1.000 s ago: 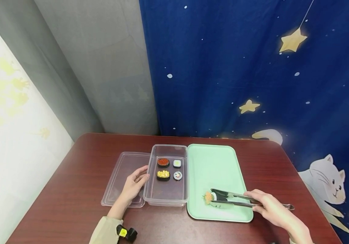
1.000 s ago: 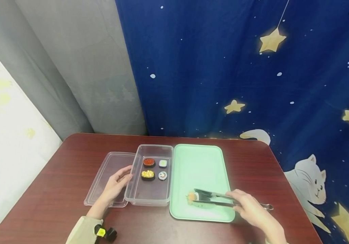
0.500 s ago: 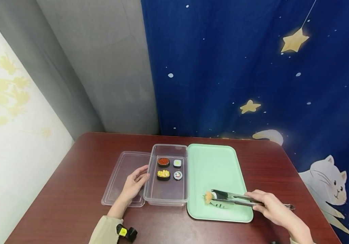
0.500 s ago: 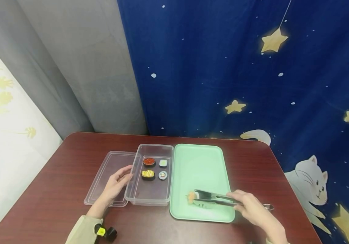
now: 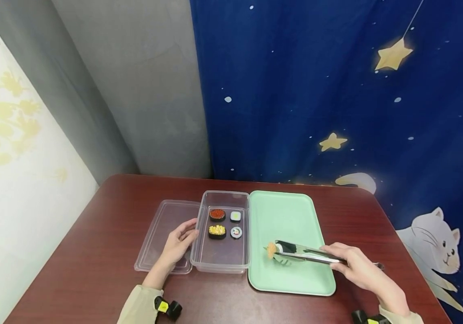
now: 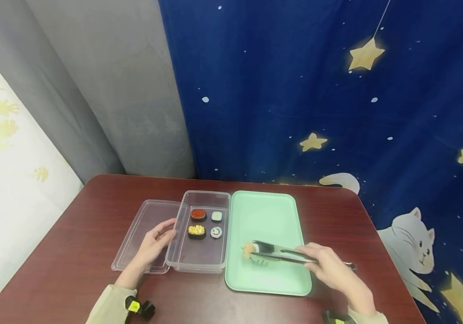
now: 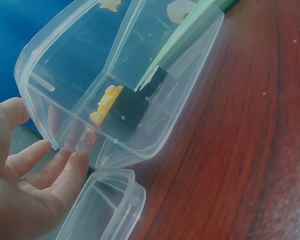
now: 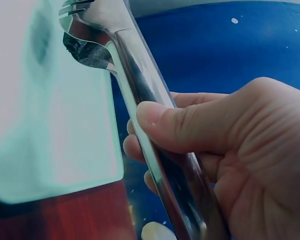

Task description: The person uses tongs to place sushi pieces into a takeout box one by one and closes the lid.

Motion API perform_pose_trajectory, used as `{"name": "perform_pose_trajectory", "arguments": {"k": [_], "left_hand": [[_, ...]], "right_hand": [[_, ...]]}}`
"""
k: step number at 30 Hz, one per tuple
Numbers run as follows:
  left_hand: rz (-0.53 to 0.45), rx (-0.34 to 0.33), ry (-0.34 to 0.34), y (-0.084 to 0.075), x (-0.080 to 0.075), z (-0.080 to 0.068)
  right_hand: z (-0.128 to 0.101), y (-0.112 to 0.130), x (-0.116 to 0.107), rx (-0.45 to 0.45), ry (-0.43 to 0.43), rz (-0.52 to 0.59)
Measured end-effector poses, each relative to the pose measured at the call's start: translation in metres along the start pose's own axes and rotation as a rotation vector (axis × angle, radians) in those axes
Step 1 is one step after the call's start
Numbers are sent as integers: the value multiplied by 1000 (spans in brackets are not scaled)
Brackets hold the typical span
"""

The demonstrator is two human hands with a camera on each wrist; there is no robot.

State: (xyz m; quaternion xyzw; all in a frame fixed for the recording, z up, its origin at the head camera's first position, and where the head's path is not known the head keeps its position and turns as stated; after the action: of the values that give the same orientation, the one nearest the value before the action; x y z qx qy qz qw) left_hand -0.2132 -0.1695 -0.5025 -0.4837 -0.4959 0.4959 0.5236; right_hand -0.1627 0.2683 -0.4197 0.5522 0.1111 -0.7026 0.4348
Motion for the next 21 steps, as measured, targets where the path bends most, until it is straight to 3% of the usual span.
{"name": "perform_pose_trajectory", "arguments": {"k": [10,21], "left_hand": [[12,11,-8,-3,1,1],[-6,-22,-9,-2,1,0]], "right_hand": [[36,8,-12,-12,-20,-38],[81,17,-4,-14,65,5]]}}
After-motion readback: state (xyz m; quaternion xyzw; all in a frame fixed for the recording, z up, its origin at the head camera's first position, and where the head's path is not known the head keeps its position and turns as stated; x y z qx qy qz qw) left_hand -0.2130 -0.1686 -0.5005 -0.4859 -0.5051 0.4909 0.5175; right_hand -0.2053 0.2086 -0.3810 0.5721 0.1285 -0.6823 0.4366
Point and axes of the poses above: each hand's wrist, its own z-axis towards the middle knuckle, its own x-axis out of the palm, y = z × x, the point moved 4 cm from there along z, towards the middle knuckle, and after that the axes turned 5 degrees about -z, right-handed, at the moved point
